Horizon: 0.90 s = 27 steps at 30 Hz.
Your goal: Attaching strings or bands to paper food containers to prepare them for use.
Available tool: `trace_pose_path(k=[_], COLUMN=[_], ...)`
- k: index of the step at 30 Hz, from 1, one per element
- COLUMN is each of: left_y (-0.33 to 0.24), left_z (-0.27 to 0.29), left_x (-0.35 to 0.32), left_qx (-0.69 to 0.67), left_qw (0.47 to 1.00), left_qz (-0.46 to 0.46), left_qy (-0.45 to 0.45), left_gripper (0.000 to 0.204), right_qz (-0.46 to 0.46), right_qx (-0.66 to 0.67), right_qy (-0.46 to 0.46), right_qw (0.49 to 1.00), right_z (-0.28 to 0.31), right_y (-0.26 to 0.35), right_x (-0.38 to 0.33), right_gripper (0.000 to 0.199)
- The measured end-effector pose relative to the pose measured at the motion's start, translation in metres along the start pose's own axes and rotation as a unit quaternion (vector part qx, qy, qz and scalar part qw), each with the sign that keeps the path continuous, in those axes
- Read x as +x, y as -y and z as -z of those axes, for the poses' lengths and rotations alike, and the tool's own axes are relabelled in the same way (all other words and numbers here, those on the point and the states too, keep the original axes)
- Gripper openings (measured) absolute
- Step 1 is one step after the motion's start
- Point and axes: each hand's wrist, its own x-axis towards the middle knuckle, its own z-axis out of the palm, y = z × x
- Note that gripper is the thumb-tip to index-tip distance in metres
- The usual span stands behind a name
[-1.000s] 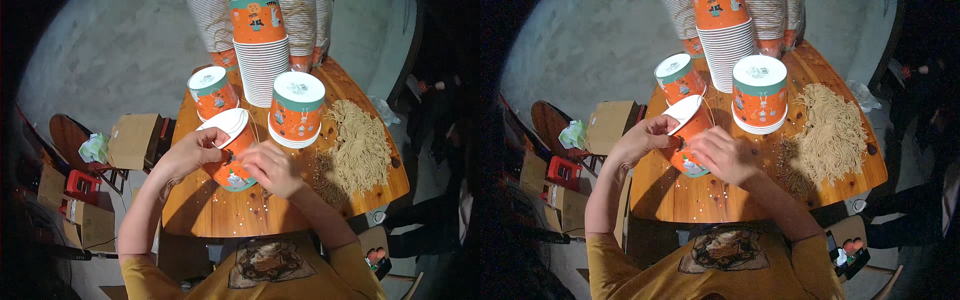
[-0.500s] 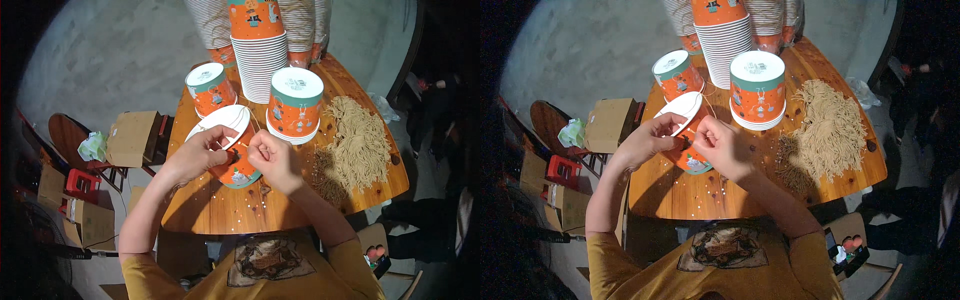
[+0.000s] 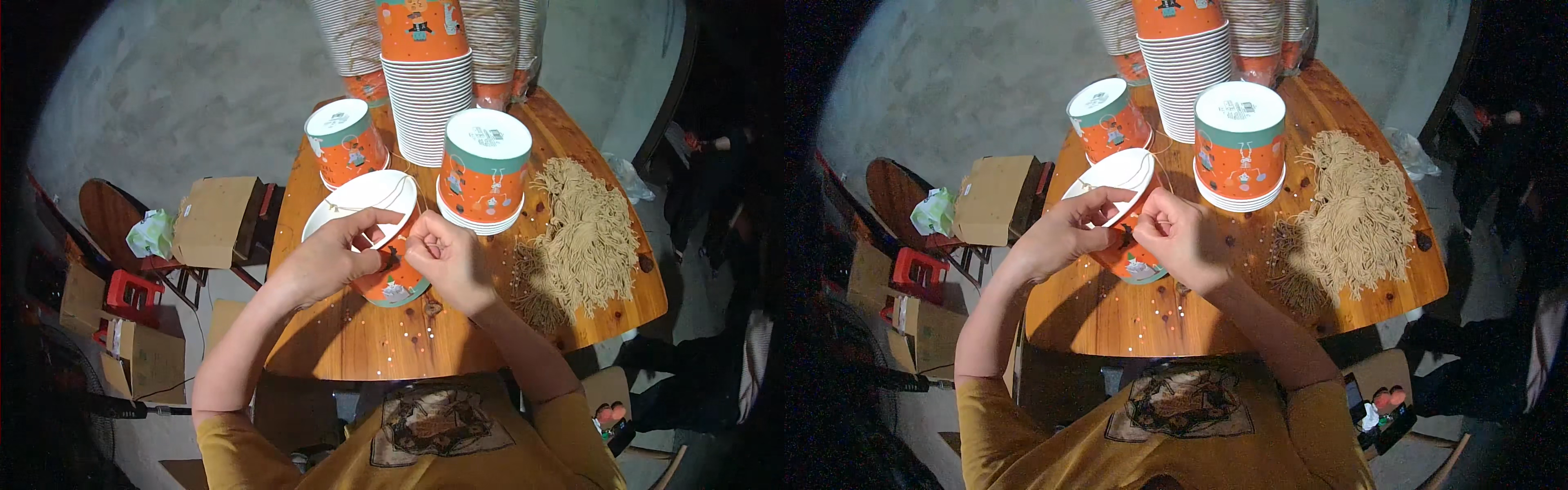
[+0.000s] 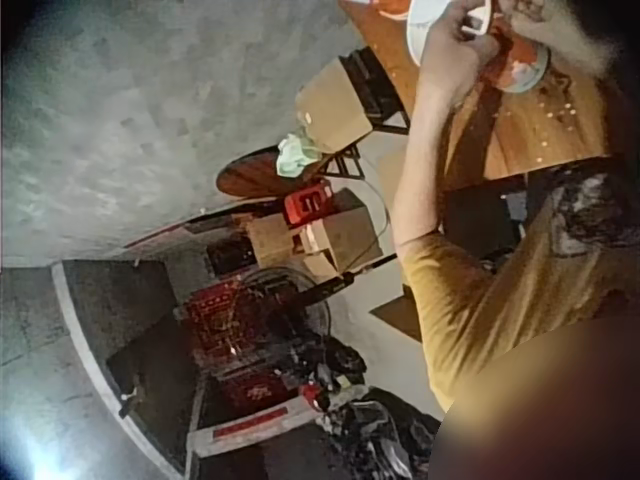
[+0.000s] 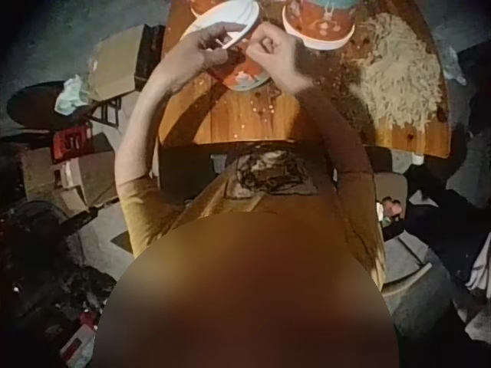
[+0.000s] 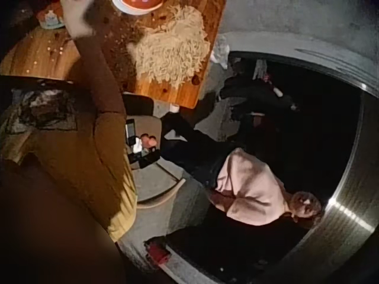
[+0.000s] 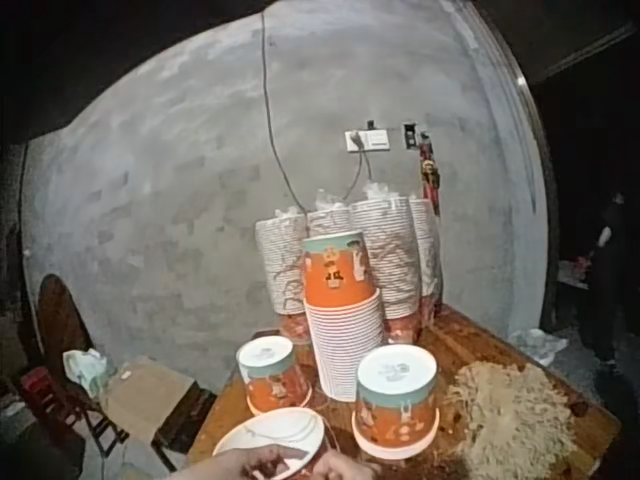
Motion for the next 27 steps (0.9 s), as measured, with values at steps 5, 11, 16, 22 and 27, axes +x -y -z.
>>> trace_pose_path(k=[5, 11, 16, 22, 27], left_y=[-0.002, 0.014, 0.031, 0.022, 0.018], left_z=[-0.002, -0.005, -0.022, -0.027, -0.027], left_x=[0.000, 0.020, 0.037, 0.034, 0.021], left_qx=[-0.038, -0.030, -0.012, 0.029, 0.004], left_qw=[0.997, 0.996, 0.997, 0.997, 0.997], left_qz=[0.013, -0.002, -0.064, -0.067, -0.068], left_qy=[0.059, 0.088, 0.041, 0.038, 0.034], left_gripper=[0.043, 0.027, 0.018, 0.018, 0.032], right_qz=[-0.018, -0.067, -0.104, -0.115, -0.097], right_qx=[-0.007, 0.005, -0.015, 0.013, 0.036], right_qy=[0.017, 0.045, 0.053, 0.055, 0.059], right_qw=[1.000, 0.997, 0.993, 0.992, 0.993], right_z=[0.001, 0.010, 0.017, 0.021, 0.026], right_y=[-0.006, -0.014, -0.012, -0.022, -0.024], right_x=[-0.003, -0.010, -0.012, -0.013, -0.018], right_gripper=[0.010, 0.007, 0.006, 0.004, 0.004])
